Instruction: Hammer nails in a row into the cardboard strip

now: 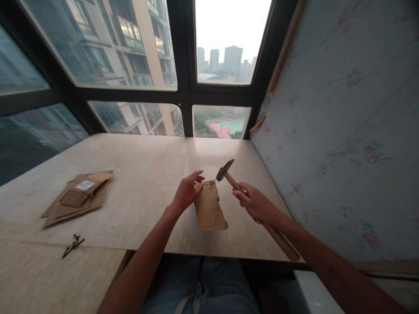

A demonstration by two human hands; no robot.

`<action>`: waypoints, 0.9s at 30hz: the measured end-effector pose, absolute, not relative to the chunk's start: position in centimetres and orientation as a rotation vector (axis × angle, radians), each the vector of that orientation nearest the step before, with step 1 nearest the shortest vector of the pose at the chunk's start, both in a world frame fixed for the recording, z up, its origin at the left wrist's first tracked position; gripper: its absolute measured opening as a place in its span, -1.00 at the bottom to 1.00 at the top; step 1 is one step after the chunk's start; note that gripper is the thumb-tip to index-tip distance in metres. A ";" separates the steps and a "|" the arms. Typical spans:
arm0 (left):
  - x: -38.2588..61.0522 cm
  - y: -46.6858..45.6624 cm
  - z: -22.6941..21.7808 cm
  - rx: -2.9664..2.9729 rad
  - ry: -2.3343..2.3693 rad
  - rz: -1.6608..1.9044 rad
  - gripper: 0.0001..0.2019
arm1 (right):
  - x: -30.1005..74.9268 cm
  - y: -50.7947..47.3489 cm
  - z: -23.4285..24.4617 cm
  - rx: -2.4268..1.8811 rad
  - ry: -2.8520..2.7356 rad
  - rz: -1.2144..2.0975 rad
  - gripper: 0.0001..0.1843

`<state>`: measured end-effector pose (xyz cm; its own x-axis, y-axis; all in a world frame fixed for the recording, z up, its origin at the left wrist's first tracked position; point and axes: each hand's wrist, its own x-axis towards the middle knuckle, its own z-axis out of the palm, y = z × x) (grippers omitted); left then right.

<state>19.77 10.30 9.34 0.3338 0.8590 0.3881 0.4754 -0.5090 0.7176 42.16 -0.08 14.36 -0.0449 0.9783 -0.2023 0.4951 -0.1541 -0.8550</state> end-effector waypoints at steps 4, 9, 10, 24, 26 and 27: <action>15.4 7.1 9.1 2.073 1.349 1.110 -0.64 | 42.0 -1.6 13.6 -1.601 -1.408 1.134 -0.70; 7.1 3.4 6.6 1.863 1.684 1.089 -0.66 | 41.7 -2.7 12.4 -1.531 -1.273 1.203 -0.62; 5.7 2.9 6.1 1.817 1.763 1.073 -0.68 | 41.6 -2.7 12.2 -1.535 -1.272 1.200 -0.62; -3.1 -3.5 2.7 1.829 2.301 1.011 -0.66 | 40.3 -1.7 12.7 -1.656 -1.550 1.119 -0.53; -6.3 -5.0 2.3 1.753 2.515 0.935 -0.66 | 40.4 -2.1 11.8 -1.649 -1.466 1.162 -0.44; -7.8 -5.7 2.1 1.700 2.604 0.889 -0.65 | 40.4 -2.3 11.5 -1.663 -1.434 1.183 -0.40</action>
<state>-7.80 -5.68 2.11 -0.4447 0.8190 0.3626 0.8699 0.2983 0.3928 40.44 -2.28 11.46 0.0016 0.9751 -0.2216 0.4027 -0.2035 -0.8924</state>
